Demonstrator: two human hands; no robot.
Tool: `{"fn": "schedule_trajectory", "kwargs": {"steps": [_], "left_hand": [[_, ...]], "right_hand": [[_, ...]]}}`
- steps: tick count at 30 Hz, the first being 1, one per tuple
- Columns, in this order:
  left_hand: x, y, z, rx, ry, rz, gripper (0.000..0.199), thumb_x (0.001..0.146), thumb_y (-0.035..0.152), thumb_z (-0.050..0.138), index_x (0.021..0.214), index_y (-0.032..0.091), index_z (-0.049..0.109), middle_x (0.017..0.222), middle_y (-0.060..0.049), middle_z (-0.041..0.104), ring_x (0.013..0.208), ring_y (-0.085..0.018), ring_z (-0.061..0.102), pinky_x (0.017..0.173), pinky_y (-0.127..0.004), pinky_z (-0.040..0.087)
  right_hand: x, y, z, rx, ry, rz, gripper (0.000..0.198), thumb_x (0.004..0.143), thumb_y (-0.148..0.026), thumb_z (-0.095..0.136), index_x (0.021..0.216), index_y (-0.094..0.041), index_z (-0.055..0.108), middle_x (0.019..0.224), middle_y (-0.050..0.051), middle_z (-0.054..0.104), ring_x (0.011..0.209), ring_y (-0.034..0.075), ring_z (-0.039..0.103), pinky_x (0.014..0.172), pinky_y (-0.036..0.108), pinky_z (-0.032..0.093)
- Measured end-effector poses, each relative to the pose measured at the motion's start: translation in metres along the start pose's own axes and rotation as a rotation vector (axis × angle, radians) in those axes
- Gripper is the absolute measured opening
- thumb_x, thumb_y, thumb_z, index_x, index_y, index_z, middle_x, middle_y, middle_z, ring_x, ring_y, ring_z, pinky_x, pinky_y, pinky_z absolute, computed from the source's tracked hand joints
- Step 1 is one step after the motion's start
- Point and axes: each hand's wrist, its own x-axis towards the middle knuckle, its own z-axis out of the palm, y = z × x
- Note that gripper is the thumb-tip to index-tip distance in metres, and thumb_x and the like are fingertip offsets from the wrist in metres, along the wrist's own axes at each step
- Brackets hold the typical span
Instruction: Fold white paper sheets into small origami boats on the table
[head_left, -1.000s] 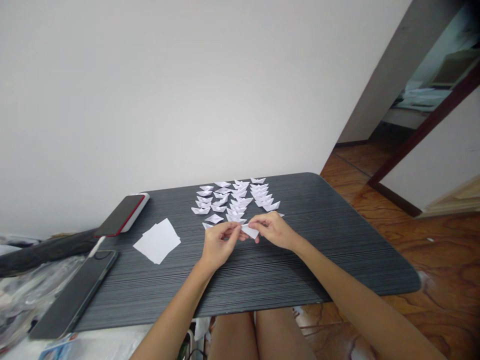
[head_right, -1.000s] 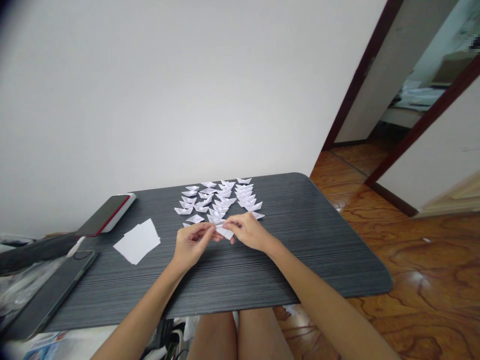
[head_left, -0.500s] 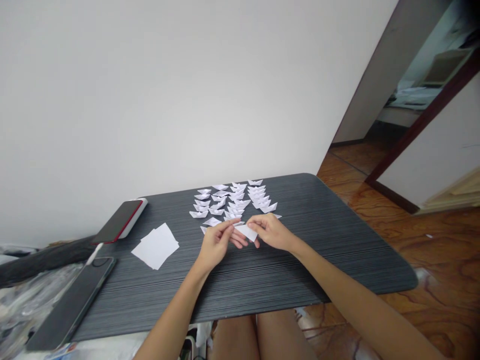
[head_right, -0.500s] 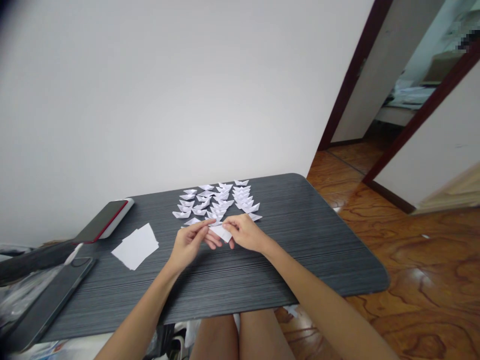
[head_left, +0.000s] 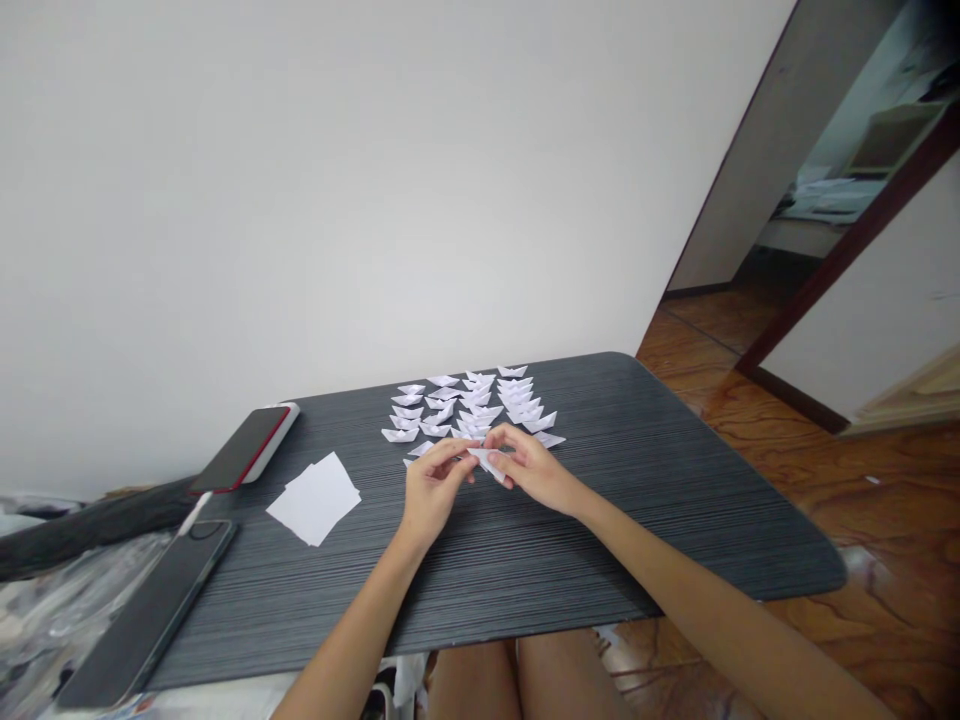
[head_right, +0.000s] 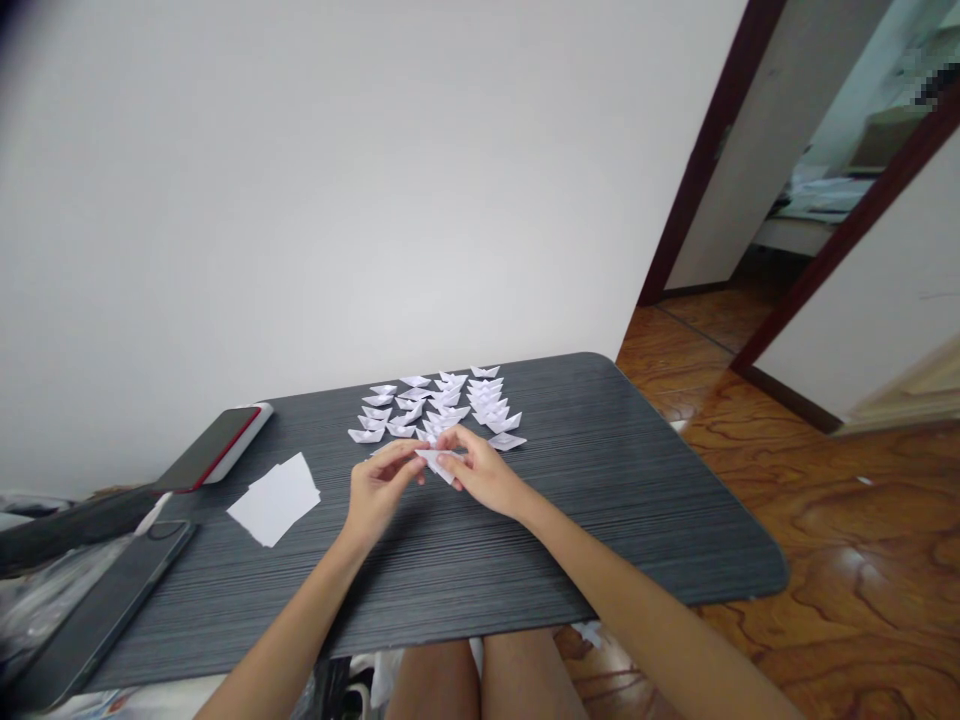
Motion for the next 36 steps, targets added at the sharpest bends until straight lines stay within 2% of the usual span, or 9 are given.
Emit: {"fn": "schedule_trajectory", "kwargs": {"steps": [6, 13, 17, 29, 33, 36], "left_hand": [[0.0001, 0.0004, 0.0041, -0.022, 0.091, -0.08, 0.014, 0.061, 0.025, 0.065, 0.07, 0.015, 0.066, 0.071, -0.003, 0.064, 0.054, -0.011, 0.055, 0.05, -0.022, 0.047], [-0.0011, -0.0051, 0.0025, -0.063, 0.04, -0.095, 0.015, 0.063, 0.025, 0.064, 0.073, 0.015, 0.065, 0.075, -0.003, 0.065, 0.066, -0.015, 0.059, 0.066, -0.027, 0.049], [-0.0017, -0.0038, 0.0024, -0.036, 0.043, -0.084, 0.013, 0.063, 0.023, 0.064, 0.073, 0.014, 0.064, 0.075, -0.003, 0.065, 0.068, -0.015, 0.06, 0.069, -0.026, 0.049], [-0.0017, -0.0024, 0.0038, -0.076, 0.073, -0.085, 0.011, 0.062, 0.02, 0.065, 0.071, 0.013, 0.064, 0.071, -0.002, 0.066, 0.066, -0.014, 0.061, 0.068, -0.024, 0.049], [-0.0017, -0.0049, 0.0035, -0.102, 0.038, -0.052, 0.011, 0.063, 0.019, 0.065, 0.072, 0.012, 0.062, 0.07, -0.002, 0.063, 0.063, -0.012, 0.059, 0.065, -0.023, 0.048], [-0.0013, -0.0054, 0.0031, -0.113, -0.006, 0.001, 0.01, 0.065, 0.019, 0.064, 0.07, 0.012, 0.059, 0.074, -0.002, 0.06, 0.068, -0.011, 0.057, 0.067, -0.022, 0.046]], "right_hand": [[-0.0026, 0.0024, 0.0003, -0.137, 0.085, -0.019, 0.02, 0.074, -0.034, 0.053, 0.081, -0.017, 0.047, 0.058, -0.004, 0.048, 0.05, 0.008, 0.046, 0.047, 0.02, 0.037], [-0.0022, 0.0045, 0.0025, -0.117, 0.143, -0.099, 0.018, 0.071, -0.032, 0.056, 0.074, -0.016, 0.049, 0.077, 0.003, 0.054, 0.065, 0.012, 0.057, 0.054, 0.024, 0.045], [-0.003, 0.0028, 0.0041, -0.113, 0.165, -0.124, 0.017, 0.071, -0.031, 0.057, 0.07, -0.016, 0.048, 0.079, 0.003, 0.054, 0.066, 0.012, 0.056, 0.06, 0.026, 0.047], [-0.0032, 0.0062, 0.0045, -0.09, 0.17, -0.115, 0.017, 0.072, -0.031, 0.056, 0.074, -0.016, 0.047, 0.077, 0.002, 0.052, 0.066, 0.011, 0.056, 0.057, 0.023, 0.045], [-0.0044, 0.0071, 0.0048, -0.073, 0.144, -0.077, 0.018, 0.073, -0.031, 0.054, 0.076, -0.017, 0.044, 0.075, 0.0, 0.051, 0.061, 0.01, 0.053, 0.055, 0.023, 0.043], [-0.0034, 0.0062, 0.0039, -0.116, 0.133, -0.101, 0.017, 0.074, -0.03, 0.053, 0.072, -0.017, 0.043, 0.076, 0.001, 0.049, 0.062, 0.01, 0.051, 0.057, 0.023, 0.042]]}}
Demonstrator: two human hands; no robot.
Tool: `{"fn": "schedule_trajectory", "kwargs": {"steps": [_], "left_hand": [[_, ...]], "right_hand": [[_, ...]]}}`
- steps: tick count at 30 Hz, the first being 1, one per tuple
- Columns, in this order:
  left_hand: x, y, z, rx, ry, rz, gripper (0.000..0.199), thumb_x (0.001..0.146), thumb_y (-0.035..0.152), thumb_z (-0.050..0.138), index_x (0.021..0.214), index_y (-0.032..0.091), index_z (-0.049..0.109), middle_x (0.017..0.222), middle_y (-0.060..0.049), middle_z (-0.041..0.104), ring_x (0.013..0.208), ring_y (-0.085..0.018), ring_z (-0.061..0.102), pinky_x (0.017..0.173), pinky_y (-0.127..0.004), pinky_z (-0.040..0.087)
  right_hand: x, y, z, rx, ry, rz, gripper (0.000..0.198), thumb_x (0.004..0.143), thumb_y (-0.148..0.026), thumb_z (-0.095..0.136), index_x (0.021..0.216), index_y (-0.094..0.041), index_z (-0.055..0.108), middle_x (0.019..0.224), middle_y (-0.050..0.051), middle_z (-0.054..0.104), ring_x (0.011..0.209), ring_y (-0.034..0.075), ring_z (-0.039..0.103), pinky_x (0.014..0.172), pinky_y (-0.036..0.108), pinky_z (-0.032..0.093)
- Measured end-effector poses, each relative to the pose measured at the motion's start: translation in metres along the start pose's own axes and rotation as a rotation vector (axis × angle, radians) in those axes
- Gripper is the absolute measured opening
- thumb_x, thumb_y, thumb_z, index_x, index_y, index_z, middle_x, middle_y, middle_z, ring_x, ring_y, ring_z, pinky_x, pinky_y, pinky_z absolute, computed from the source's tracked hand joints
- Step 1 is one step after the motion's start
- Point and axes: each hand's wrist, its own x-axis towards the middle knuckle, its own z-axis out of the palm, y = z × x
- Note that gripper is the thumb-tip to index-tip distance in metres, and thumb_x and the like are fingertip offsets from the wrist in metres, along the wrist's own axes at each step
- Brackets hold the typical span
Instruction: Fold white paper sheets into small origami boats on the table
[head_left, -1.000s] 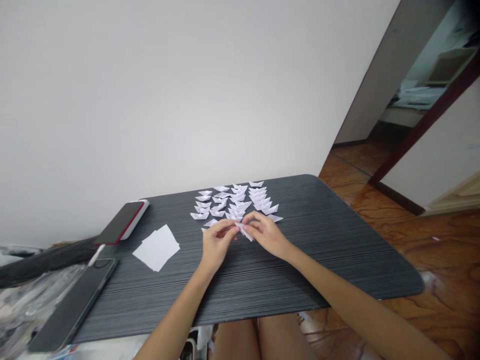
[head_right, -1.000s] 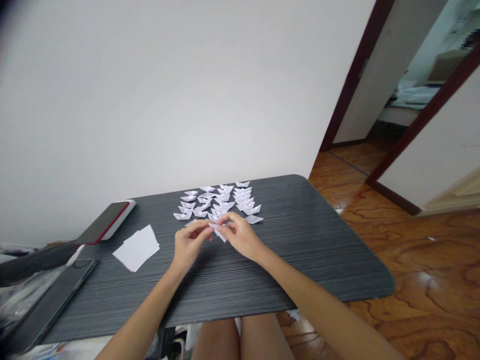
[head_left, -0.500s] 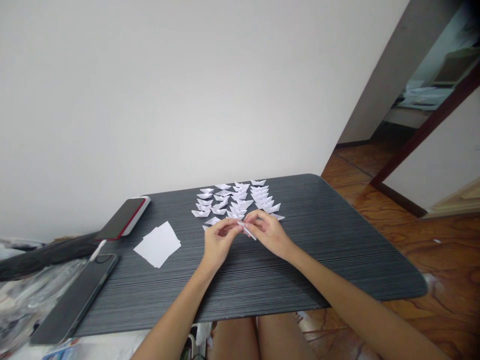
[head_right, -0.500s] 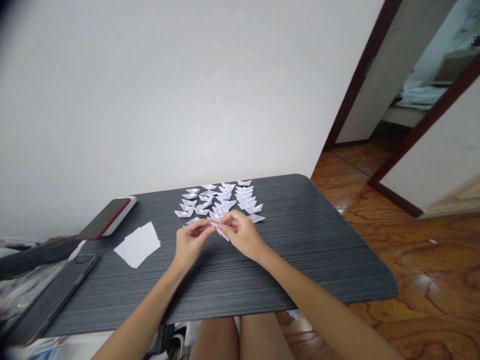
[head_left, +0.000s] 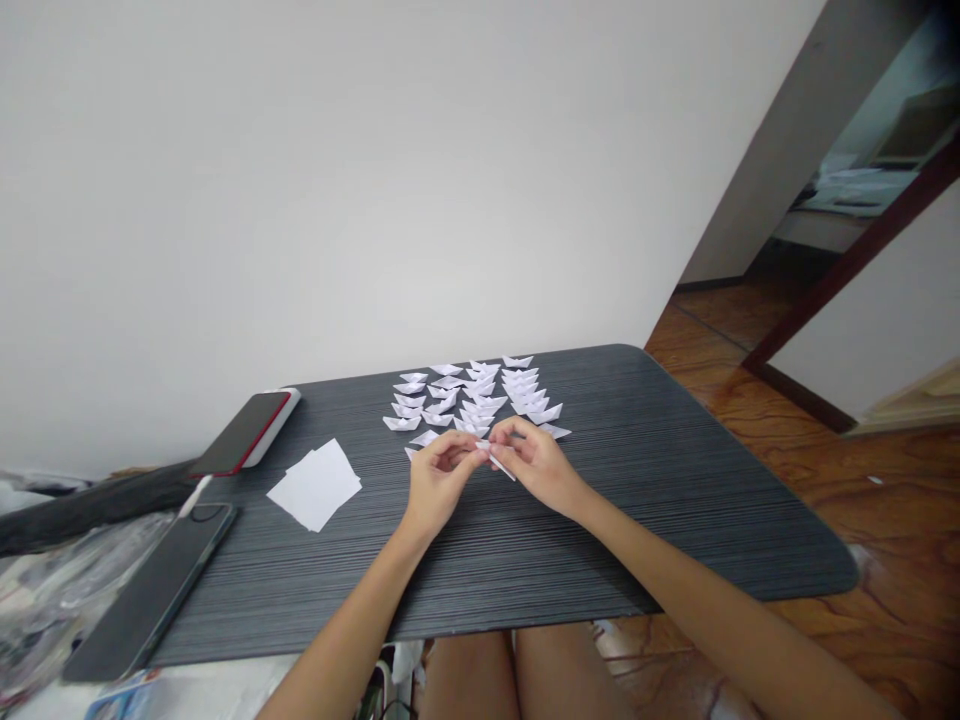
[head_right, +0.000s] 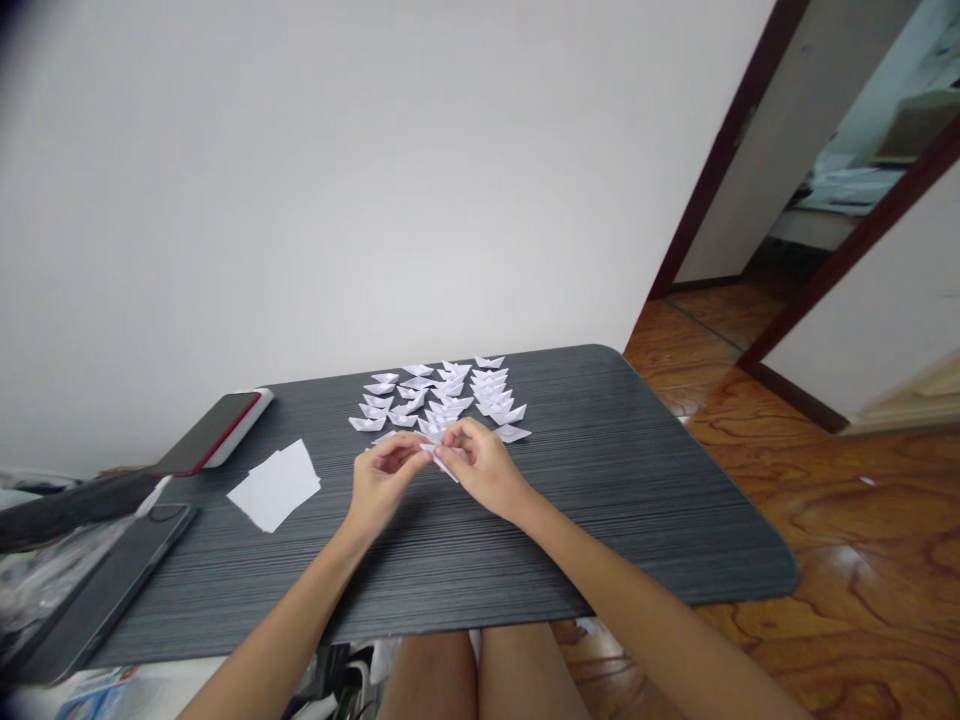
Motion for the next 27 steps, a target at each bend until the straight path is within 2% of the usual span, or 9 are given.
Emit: {"fn": "schedule_trajectory", "kwargs": {"steps": [3, 7, 10, 13, 14, 17, 20, 23, 27], "left_hand": [[0.001, 0.0, -0.001, 0.005, -0.052, -0.025, 0.012, 0.067, 0.022, 0.062, 0.069, 0.012, 0.055, 0.074, -0.001, 0.056, 0.071, -0.01, 0.054, 0.066, -0.02, 0.043], [-0.002, 0.0, -0.003, 0.054, -0.095, -0.243, 0.022, 0.069, 0.032, 0.059, 0.074, 0.013, 0.05, 0.059, 0.004, 0.05, 0.044, -0.004, 0.043, 0.042, -0.016, 0.034], [-0.015, -0.001, -0.003, 0.208, -0.152, -0.27, 0.024, 0.07, 0.032, 0.057, 0.083, 0.015, 0.047, 0.056, 0.005, 0.048, 0.04, -0.004, 0.04, 0.039, -0.015, 0.029], [-0.035, -0.004, 0.0, 0.522, -0.243, -0.142, 0.011, 0.074, 0.026, 0.052, 0.077, 0.016, 0.05, 0.056, 0.004, 0.048, 0.048, -0.007, 0.043, 0.047, -0.018, 0.034], [-0.041, -0.005, 0.002, 0.632, -0.265, -0.076, 0.01, 0.076, 0.024, 0.05, 0.073, 0.015, 0.052, 0.057, 0.003, 0.048, 0.051, -0.008, 0.045, 0.05, -0.02, 0.036], [-0.055, -0.008, 0.005, 0.839, -0.289, 0.11, 0.017, 0.08, 0.02, 0.042, 0.077, 0.016, 0.058, 0.077, -0.004, 0.051, 0.068, -0.012, 0.048, 0.063, -0.025, 0.04], [-0.06, -0.004, 0.004, 0.918, -0.401, 0.241, 0.023, 0.083, 0.017, 0.036, 0.086, 0.016, 0.059, 0.09, -0.007, 0.05, 0.079, -0.015, 0.049, 0.072, -0.028, 0.041], [-0.063, 0.007, -0.001, 0.961, -0.547, 0.323, 0.023, 0.082, 0.026, 0.041, 0.097, 0.017, 0.056, 0.095, -0.008, 0.05, 0.088, -0.017, 0.048, 0.078, -0.031, 0.041], [-0.067, 0.018, -0.001, 1.094, -0.596, 0.399, 0.03, 0.081, 0.032, 0.042, 0.103, 0.016, 0.052, 0.094, -0.009, 0.05, 0.087, -0.019, 0.048, 0.076, -0.035, 0.042]], "right_hand": [[0.003, -0.003, -0.003, -0.091, -0.01, -0.014, 0.017, 0.073, -0.029, 0.053, 0.067, -0.016, 0.045, 0.074, 0.001, 0.047, 0.067, 0.01, 0.048, 0.06, 0.023, 0.04], [0.001, -0.011, -0.008, -0.138, -0.088, 0.119, 0.016, 0.071, -0.027, 0.054, 0.07, -0.016, 0.043, 0.061, -0.004, 0.043, 0.054, 0.007, 0.041, 0.051, 0.019, 0.034], [-0.015, -0.013, -0.009, -0.193, -0.192, 0.143, 0.013, 0.072, -0.021, 0.053, 0.079, -0.016, 0.043, 0.059, -0.006, 0.043, 0.05, 0.006, 0.039, 0.047, 0.018, 0.031], [-0.038, -0.011, -0.008, -0.404, -0.28, 0.132, 0.003, 0.075, -0.017, 0.048, 0.072, -0.015, 0.049, 0.055, -0.005, 0.042, 0.05, 0.007, 0.039, 0.048, 0.018, 0.031], [-0.045, -0.01, -0.007, -0.484, -0.265, 0.118, 0.005, 0.075, -0.016, 0.047, 0.073, -0.015, 0.051, 0.054, -0.005, 0.042, 0.049, 0.007, 0.039, 0.047, 0.019, 0.03], [-0.061, -0.009, -0.003, -0.678, -0.197, 0.005, 0.009, 0.075, -0.012, 0.048, 0.073, -0.016, 0.055, 0.064, -0.001, 0.047, 0.057, 0.009, 0.044, 0.055, 0.021, 0.035], [-0.069, -0.009, -0.002, -0.734, -0.174, -0.081, 0.011, 0.076, -0.011, 0.046, 0.076, -0.015, 0.056, 0.08, 0.003, 0.051, 0.071, 0.012, 0.049, 0.067, 0.024, 0.039], [-0.075, -0.009, -0.005, -0.745, -0.198, -0.167, 0.013, 0.079, -0.012, 0.045, 0.082, -0.015, 0.057, 0.09, 0.006, 0.053, 0.087, 0.015, 0.049, 0.079, 0.028, 0.039], [-0.082, -0.013, -0.013, -0.765, -0.306, -0.225, 0.018, 0.079, -0.022, 0.049, 0.095, -0.018, 0.056, 0.099, 0.007, 0.051, 0.097, 0.017, 0.046, 0.085, 0.031, 0.038]]}}
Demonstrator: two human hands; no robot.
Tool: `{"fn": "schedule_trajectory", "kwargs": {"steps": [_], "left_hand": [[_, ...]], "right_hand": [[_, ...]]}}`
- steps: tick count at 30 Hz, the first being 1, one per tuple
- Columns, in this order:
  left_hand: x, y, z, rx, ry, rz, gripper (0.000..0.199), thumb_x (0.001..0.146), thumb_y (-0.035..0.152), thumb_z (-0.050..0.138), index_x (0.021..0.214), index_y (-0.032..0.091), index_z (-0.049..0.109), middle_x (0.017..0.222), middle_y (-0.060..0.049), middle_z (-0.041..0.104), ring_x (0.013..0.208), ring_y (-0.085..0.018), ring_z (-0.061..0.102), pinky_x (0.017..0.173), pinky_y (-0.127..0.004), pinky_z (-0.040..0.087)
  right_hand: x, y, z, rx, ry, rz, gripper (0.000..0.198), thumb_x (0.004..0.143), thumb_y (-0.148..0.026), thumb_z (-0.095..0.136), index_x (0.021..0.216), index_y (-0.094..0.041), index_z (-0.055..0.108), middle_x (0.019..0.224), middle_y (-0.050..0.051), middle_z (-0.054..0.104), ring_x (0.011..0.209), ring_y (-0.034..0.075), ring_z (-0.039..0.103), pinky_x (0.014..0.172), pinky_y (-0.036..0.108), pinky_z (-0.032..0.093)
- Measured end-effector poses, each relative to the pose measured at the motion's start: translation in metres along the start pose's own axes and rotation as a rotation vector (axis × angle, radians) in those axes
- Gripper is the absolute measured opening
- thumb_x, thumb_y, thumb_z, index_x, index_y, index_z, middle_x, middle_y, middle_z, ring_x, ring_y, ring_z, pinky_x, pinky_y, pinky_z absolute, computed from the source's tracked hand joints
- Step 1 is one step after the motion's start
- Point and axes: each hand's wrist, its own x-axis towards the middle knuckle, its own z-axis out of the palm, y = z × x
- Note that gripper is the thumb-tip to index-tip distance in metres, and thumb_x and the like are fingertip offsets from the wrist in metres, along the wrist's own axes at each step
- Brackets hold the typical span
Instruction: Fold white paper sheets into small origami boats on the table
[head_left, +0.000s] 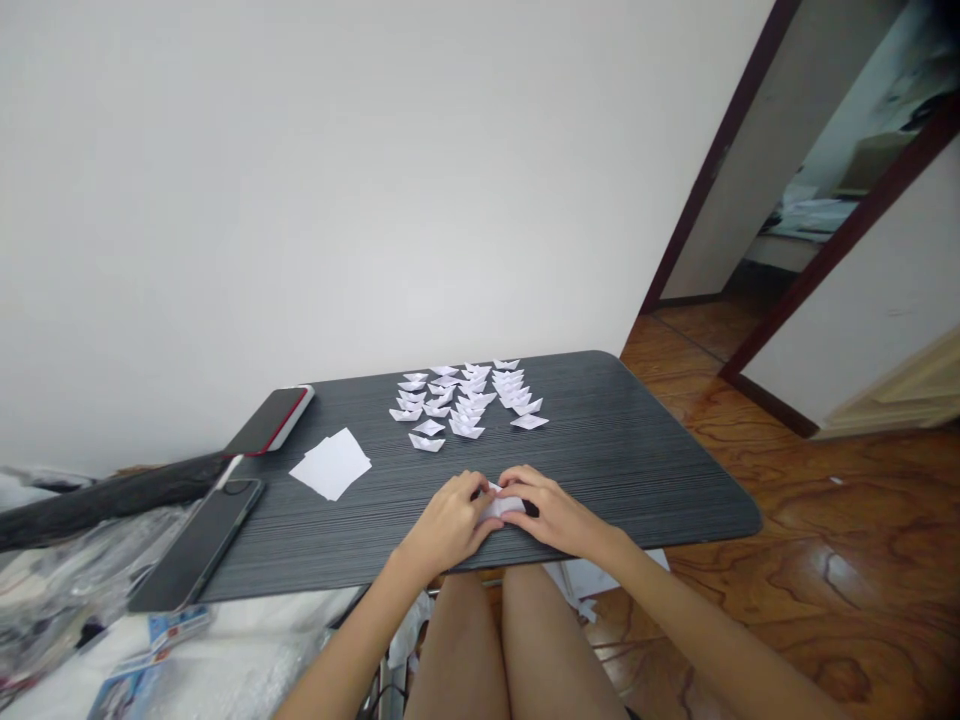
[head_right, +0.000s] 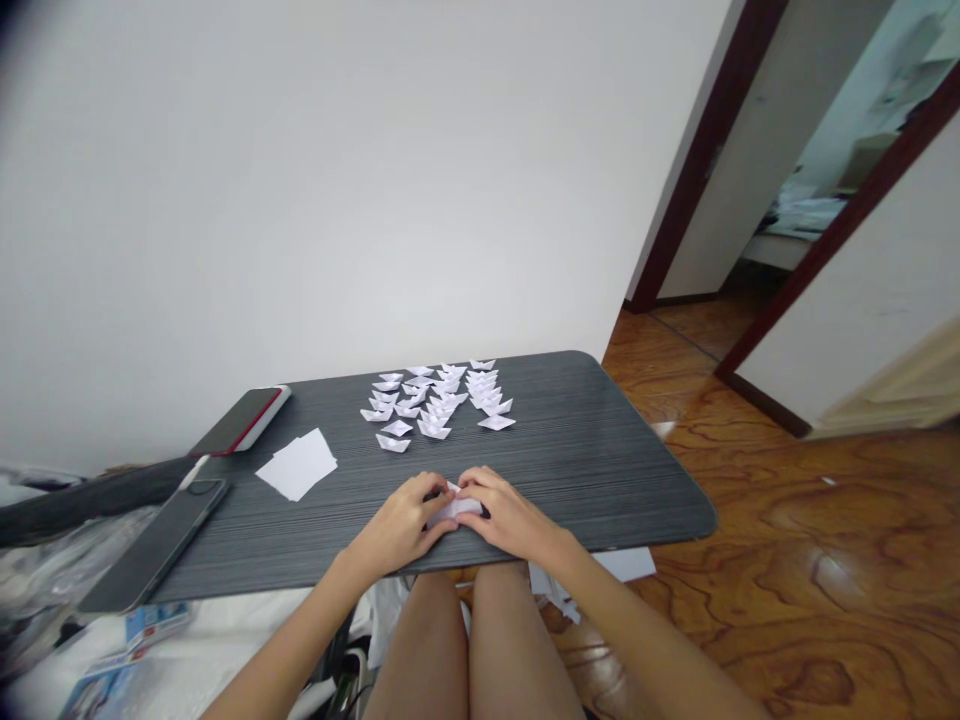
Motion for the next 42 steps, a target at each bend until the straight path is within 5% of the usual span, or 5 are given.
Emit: {"fn": "schedule_trajectory", "kwargs": {"steps": [6, 17, 32, 42], "left_hand": [[0.001, 0.0, 0.005, 0.184, -0.006, 0.085, 0.025, 0.084, 0.023, 0.034, 0.095, 0.011, 0.053, 0.087, -0.01, 0.053, 0.08, -0.019, 0.049, 0.072, -0.034, 0.042], [-0.001, -0.002, 0.007, 0.296, 0.012, 0.178, 0.026, 0.086, 0.02, 0.029, 0.088, 0.011, 0.054, 0.078, -0.008, 0.053, 0.08, -0.019, 0.05, 0.07, -0.034, 0.042], [-0.004, -0.006, 0.017, -0.209, 0.125, -0.104, 0.024, 0.083, 0.017, 0.039, 0.093, 0.018, 0.06, 0.094, -0.007, 0.052, 0.085, -0.015, 0.049, 0.075, -0.029, 0.042], [-0.006, -0.008, 0.007, -0.062, 0.034, 0.077, 0.024, 0.084, 0.016, 0.036, 0.093, 0.017, 0.058, 0.094, -0.007, 0.054, 0.094, -0.016, 0.046, 0.081, -0.032, 0.041]], "right_hand": [[-0.005, 0.001, -0.003, -0.097, -0.033, -0.056, 0.029, 0.077, -0.025, 0.052, 0.105, -0.018, 0.052, 0.103, 0.008, 0.05, 0.099, 0.019, 0.045, 0.088, 0.034, 0.038], [-0.003, -0.001, 0.003, -0.188, 0.057, -0.098, 0.017, 0.08, -0.018, 0.046, 0.091, -0.017, 0.059, 0.09, 0.008, 0.054, 0.089, 0.018, 0.048, 0.079, 0.035, 0.041], [0.0, 0.001, 0.007, 0.085, 0.145, 0.145, 0.011, 0.077, -0.015, 0.05, 0.075, -0.016, 0.061, 0.085, 0.004, 0.054, 0.077, 0.013, 0.052, 0.071, 0.026, 0.041], [-0.005, -0.002, 0.004, 0.003, 0.09, 0.055, 0.011, 0.078, -0.01, 0.046, 0.074, -0.016, 0.055, 0.086, 0.005, 0.053, 0.085, 0.015, 0.049, 0.076, 0.029, 0.04]]}}
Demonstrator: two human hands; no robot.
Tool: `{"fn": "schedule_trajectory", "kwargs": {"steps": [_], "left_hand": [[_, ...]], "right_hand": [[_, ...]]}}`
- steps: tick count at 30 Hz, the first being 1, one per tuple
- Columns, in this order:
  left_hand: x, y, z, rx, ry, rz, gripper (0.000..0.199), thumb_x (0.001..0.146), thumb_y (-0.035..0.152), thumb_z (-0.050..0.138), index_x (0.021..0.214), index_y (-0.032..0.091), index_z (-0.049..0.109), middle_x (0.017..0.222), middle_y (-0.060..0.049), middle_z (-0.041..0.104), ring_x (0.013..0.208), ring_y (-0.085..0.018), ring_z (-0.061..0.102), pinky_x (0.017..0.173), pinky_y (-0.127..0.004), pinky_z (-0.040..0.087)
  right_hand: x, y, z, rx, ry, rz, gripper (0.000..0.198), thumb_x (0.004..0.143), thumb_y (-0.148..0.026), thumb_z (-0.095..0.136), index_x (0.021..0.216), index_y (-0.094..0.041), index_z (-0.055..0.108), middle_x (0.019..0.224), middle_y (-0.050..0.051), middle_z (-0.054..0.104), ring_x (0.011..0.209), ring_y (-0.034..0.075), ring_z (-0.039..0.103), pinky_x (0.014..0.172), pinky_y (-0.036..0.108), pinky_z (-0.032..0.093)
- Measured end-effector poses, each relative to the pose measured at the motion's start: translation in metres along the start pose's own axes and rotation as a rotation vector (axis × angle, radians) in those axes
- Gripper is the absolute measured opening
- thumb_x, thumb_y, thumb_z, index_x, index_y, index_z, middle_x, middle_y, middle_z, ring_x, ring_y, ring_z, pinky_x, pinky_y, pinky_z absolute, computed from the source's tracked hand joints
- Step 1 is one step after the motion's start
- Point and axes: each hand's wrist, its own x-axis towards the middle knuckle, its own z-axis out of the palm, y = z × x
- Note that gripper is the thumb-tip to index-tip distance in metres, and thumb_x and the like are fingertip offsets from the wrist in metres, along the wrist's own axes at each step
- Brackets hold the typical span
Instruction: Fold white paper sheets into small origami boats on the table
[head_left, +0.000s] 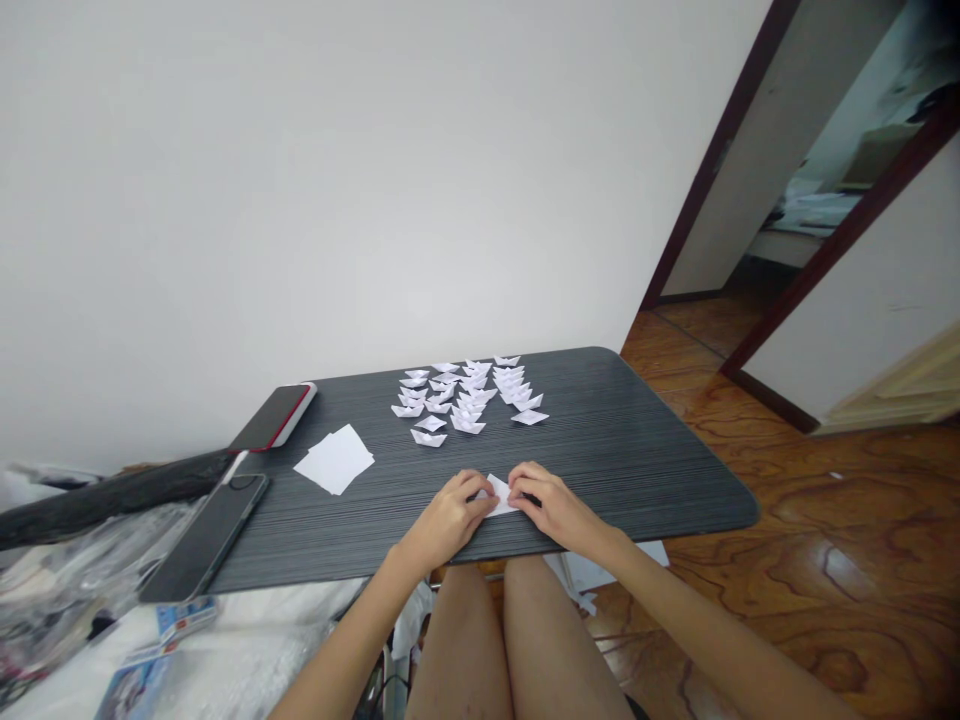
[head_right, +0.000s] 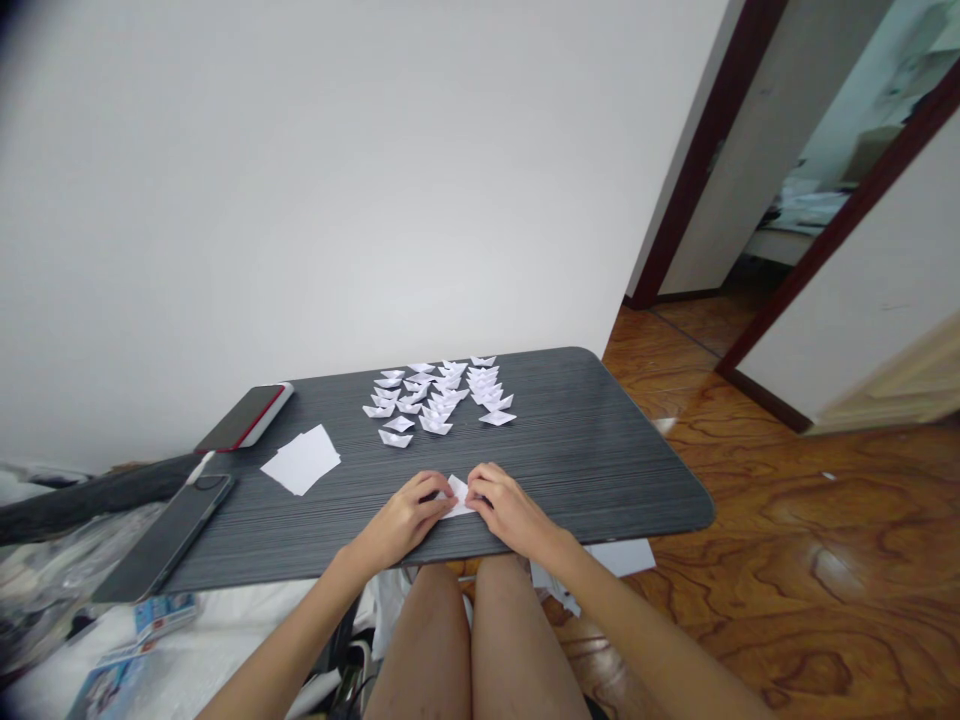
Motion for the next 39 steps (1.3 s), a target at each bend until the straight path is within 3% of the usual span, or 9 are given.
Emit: {"fn": "schedule_trajectory", "kwargs": {"steps": [6, 11, 16, 20, 24, 29, 33, 39], "left_hand": [[-0.007, 0.0, 0.0, 0.142, -0.01, 0.129, 0.03, 0.084, 0.016, 0.038, 0.113, 0.019, 0.047, 0.103, -0.009, 0.054, 0.107, -0.019, 0.042, 0.088, -0.041, 0.038], [-0.012, 0.005, 0.005, 0.242, -0.025, 0.115, 0.03, 0.083, 0.013, 0.036, 0.111, 0.013, 0.047, 0.107, -0.013, 0.053, 0.115, -0.022, 0.039, 0.093, -0.045, 0.034], [-0.013, 0.006, 0.008, 0.259, -0.039, 0.127, 0.028, 0.083, 0.012, 0.036, 0.109, 0.011, 0.048, 0.112, -0.014, 0.052, 0.115, -0.022, 0.039, 0.093, -0.042, 0.036], [-0.01, 0.009, 0.007, 0.174, 0.027, 0.067, 0.024, 0.084, 0.016, 0.036, 0.101, 0.013, 0.053, 0.103, -0.013, 0.055, 0.1, -0.02, 0.05, 0.083, -0.038, 0.042], [-0.005, 0.012, 0.005, 0.059, 0.078, -0.038, 0.026, 0.082, 0.022, 0.041, 0.105, 0.015, 0.052, 0.096, -0.011, 0.056, 0.092, -0.02, 0.051, 0.078, -0.038, 0.043], [0.001, 0.012, 0.01, -0.202, 0.243, -0.193, 0.021, 0.08, 0.023, 0.045, 0.091, 0.017, 0.061, 0.093, -0.009, 0.057, 0.088, -0.017, 0.053, 0.078, -0.034, 0.044], [0.006, 0.012, 0.008, -0.398, 0.299, -0.247, 0.02, 0.077, 0.026, 0.05, 0.088, 0.017, 0.063, 0.092, -0.007, 0.06, 0.087, -0.016, 0.055, 0.078, -0.03, 0.045], [0.007, 0.011, 0.006, -0.524, 0.316, -0.245, 0.017, 0.078, 0.021, 0.05, 0.086, 0.017, 0.064, 0.093, -0.007, 0.062, 0.087, -0.015, 0.057, 0.08, -0.03, 0.045]], "right_hand": [[-0.006, 0.001, 0.0, -0.241, -0.043, -0.15, 0.017, 0.082, -0.012, 0.041, 0.089, -0.017, 0.056, 0.094, 0.008, 0.053, 0.088, 0.017, 0.047, 0.077, 0.034, 0.038], [-0.011, 0.0, -0.001, -0.401, -0.13, -0.281, 0.019, 0.083, -0.011, 0.039, 0.094, -0.014, 0.055, 0.098, 0.01, 0.055, 0.093, 0.019, 0.046, 0.078, 0.037, 0.039], [-0.013, -0.001, -0.005, -0.416, -0.167, -0.303, 0.021, 0.084, -0.01, 0.036, 0.093, -0.013, 0.055, 0.094, 0.01, 0.056, 0.091, 0.019, 0.047, 0.079, 0.035, 0.042], [-0.012, 0.001, -0.003, -0.356, -0.136, -0.302, 0.021, 0.084, -0.01, 0.035, 0.09, -0.013, 0.055, 0.091, 0.01, 0.056, 0.088, 0.019, 0.049, 0.075, 0.035, 0.044], [-0.008, 0.0, 0.0, -0.248, -0.044, -0.24, 0.021, 0.084, -0.01, 0.034, 0.09, -0.015, 0.054, 0.088, 0.009, 0.056, 0.087, 0.019, 0.05, 0.075, 0.036, 0.045], [-0.005, -0.004, 0.001, -0.096, 0.045, -0.136, 0.02, 0.084, -0.012, 0.034, 0.093, -0.016, 0.051, 0.092, 0.009, 0.054, 0.091, 0.019, 0.049, 0.08, 0.036, 0.043], [-0.005, -0.005, 0.001, -0.027, 0.075, -0.081, 0.019, 0.084, -0.013, 0.033, 0.092, -0.016, 0.05, 0.096, 0.009, 0.053, 0.093, 0.017, 0.049, 0.082, 0.034, 0.042], [-0.005, -0.003, 0.001, 0.005, 0.101, -0.066, 0.018, 0.084, -0.014, 0.035, 0.091, -0.016, 0.051, 0.096, 0.01, 0.053, 0.094, 0.017, 0.05, 0.084, 0.033, 0.042]]}}
